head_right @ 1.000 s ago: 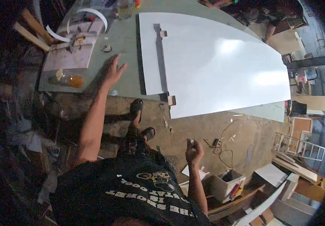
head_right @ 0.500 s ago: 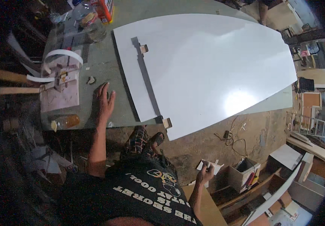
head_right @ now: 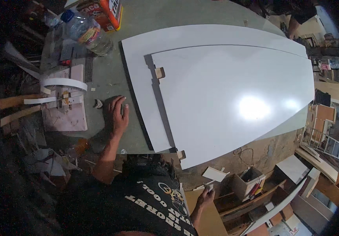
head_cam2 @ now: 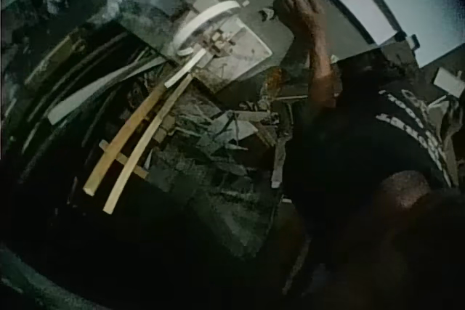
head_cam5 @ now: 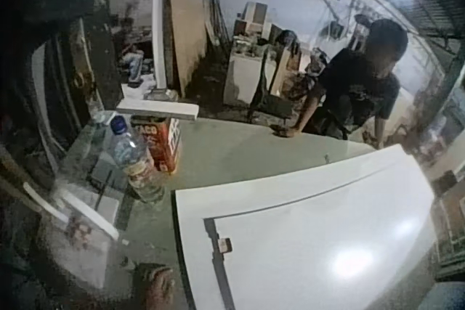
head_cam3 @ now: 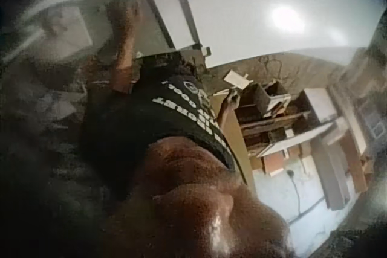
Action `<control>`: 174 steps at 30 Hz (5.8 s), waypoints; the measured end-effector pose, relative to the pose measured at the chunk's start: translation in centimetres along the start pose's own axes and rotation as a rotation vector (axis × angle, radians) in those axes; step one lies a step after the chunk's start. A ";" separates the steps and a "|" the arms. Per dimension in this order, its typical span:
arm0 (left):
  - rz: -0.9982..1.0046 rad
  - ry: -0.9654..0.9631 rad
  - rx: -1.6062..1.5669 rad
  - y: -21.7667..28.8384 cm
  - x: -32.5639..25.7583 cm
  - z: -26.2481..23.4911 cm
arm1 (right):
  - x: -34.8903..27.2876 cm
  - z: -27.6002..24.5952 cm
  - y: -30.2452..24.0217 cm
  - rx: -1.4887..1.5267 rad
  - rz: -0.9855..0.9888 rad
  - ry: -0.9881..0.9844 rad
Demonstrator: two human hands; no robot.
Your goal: The person aligns laminated panels on a workbench, presses them down by hand, and rubs along the seams and edges using a small block.
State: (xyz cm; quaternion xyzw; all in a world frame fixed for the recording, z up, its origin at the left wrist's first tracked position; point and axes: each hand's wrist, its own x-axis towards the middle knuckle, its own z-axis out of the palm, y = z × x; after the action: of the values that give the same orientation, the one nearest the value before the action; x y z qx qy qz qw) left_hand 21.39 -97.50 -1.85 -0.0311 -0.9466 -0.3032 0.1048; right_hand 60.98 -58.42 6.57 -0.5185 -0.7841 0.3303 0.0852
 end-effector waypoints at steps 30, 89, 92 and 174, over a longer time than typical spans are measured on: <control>-0.078 -0.064 0.021 0.1 1.3 1.1 | 22.0 30.5 -45.5 0.078 -1.032 -0.240; 0.304 -0.274 -0.035 10.7 16.9 3.0 | 16.1 14.1 -31.2 0.411 -0.580 0.075; 0.344 -0.372 0.076 13.2 17.9 6.2 | 13.9 11.9 -28.7 0.295 -0.622 0.158; 0.197 -0.386 0.390 17.1 16.4 5.8 | 8.7 -1.5 -11.1 0.451 -0.400 0.361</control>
State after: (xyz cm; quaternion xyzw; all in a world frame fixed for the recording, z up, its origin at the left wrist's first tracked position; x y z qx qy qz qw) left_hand 6.42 -80.29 6.83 -0.1592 -0.9819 -0.0924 -0.0444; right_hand 49.38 -52.94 12.64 -0.3729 -0.7496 0.3752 0.3978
